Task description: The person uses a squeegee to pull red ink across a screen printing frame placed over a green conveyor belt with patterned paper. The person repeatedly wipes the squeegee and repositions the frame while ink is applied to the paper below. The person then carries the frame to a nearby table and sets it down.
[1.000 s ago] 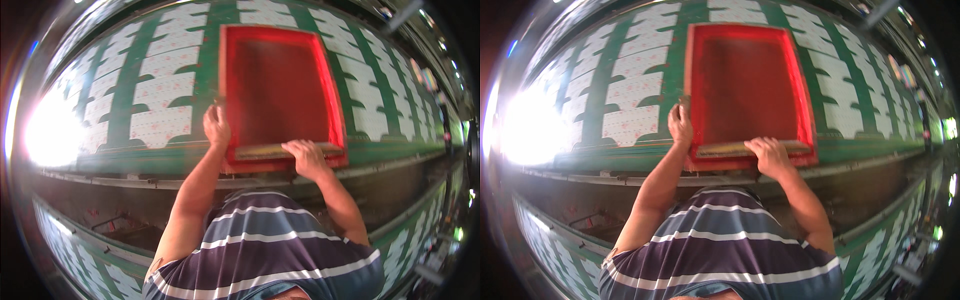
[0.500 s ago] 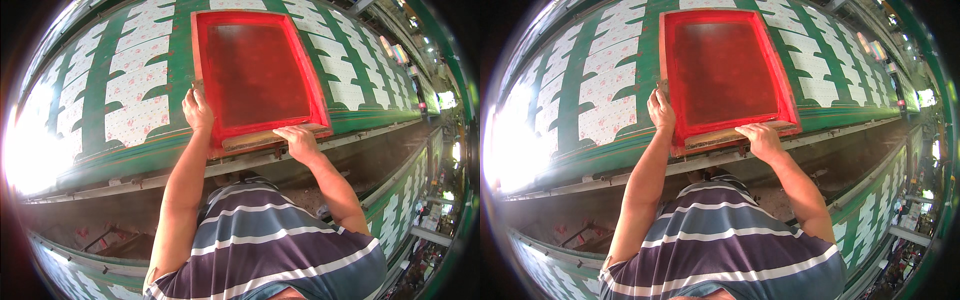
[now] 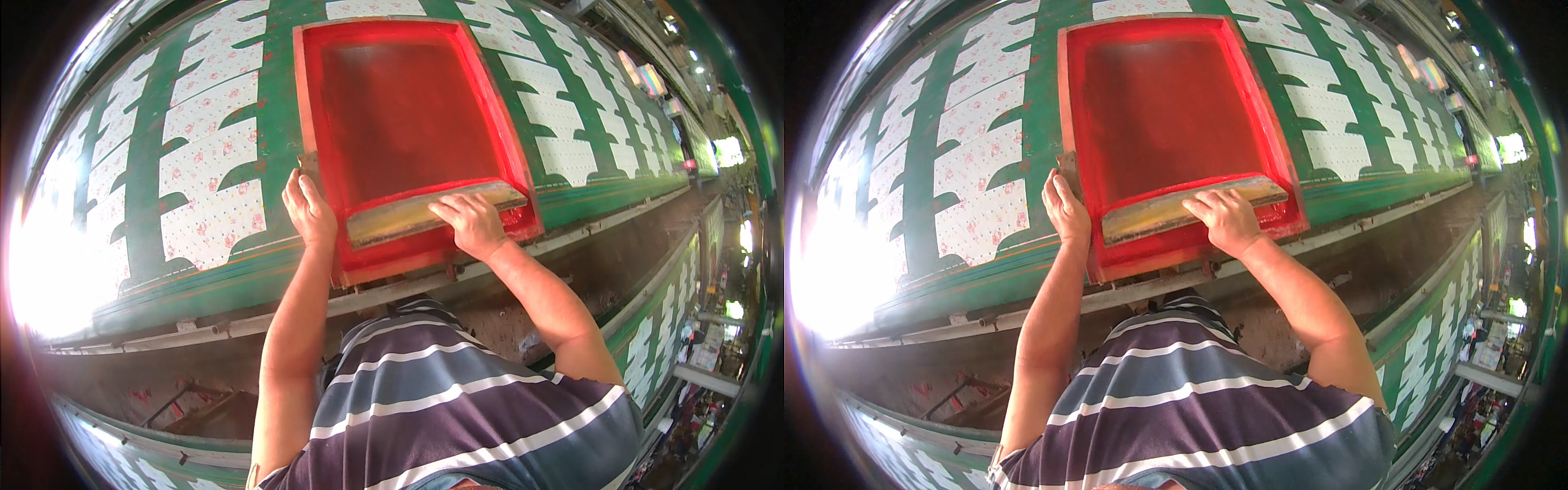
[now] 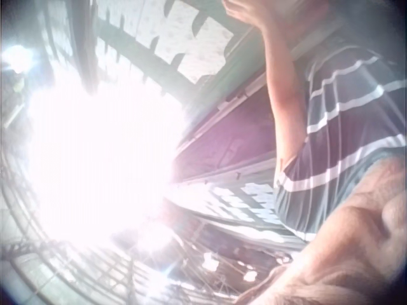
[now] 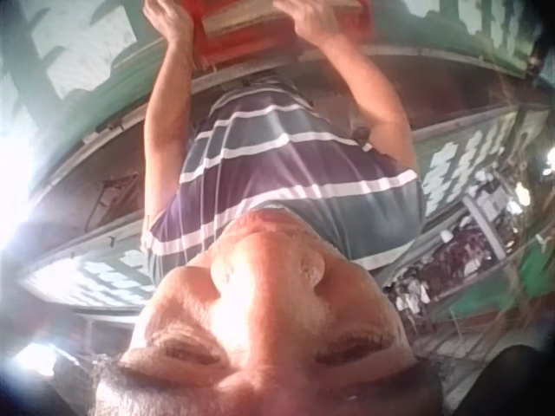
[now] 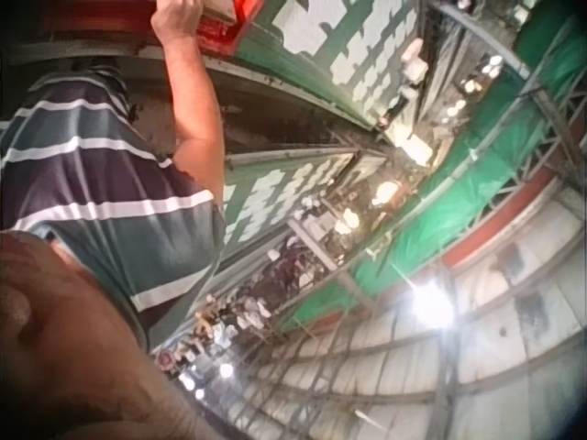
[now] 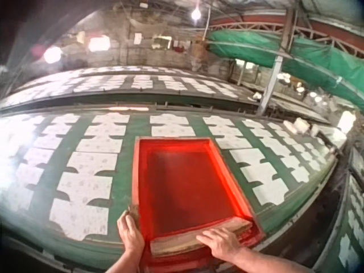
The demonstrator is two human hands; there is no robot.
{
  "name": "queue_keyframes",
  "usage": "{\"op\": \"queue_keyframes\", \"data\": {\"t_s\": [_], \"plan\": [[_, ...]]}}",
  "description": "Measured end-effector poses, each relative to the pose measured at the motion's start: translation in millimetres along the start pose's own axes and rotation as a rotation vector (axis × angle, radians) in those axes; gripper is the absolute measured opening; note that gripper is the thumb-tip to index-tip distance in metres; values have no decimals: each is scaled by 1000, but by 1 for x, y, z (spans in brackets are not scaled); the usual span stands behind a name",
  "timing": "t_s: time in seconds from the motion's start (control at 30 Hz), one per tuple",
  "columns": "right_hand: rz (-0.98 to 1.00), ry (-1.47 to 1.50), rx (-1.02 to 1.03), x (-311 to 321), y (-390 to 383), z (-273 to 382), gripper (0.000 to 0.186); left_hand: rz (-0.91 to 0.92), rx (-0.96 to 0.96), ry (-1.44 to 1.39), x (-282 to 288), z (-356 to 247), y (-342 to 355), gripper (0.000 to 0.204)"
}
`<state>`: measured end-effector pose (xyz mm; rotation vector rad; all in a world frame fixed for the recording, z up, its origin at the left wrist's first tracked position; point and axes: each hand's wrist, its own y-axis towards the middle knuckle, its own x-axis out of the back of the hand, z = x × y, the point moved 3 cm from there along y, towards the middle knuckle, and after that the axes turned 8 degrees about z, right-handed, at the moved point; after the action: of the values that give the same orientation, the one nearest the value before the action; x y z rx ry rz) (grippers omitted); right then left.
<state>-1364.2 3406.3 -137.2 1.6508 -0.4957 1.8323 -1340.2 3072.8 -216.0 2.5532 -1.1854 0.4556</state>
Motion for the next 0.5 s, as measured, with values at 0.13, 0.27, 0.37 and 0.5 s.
{"op": "queue_keyframes", "data": {"t_s": [0.13, 0.27, 0.37, 0.5], "plan": [[9, 33, 12, -5, 65, -40, 43, 1, 7, -1, 2, -1, 0, 57], [94, 20, -9, -13, 138, -87, 46, 2, 14, 54, 2, -3, -1, 57], [138, -24, -32, -17, 196, -122, 43, -17, 51, 83, 3, -4, -3, 60], [112, -56, -32, -25, 272, -168, 44, -40, 61, 148, 3, -6, -5, 57]]}}
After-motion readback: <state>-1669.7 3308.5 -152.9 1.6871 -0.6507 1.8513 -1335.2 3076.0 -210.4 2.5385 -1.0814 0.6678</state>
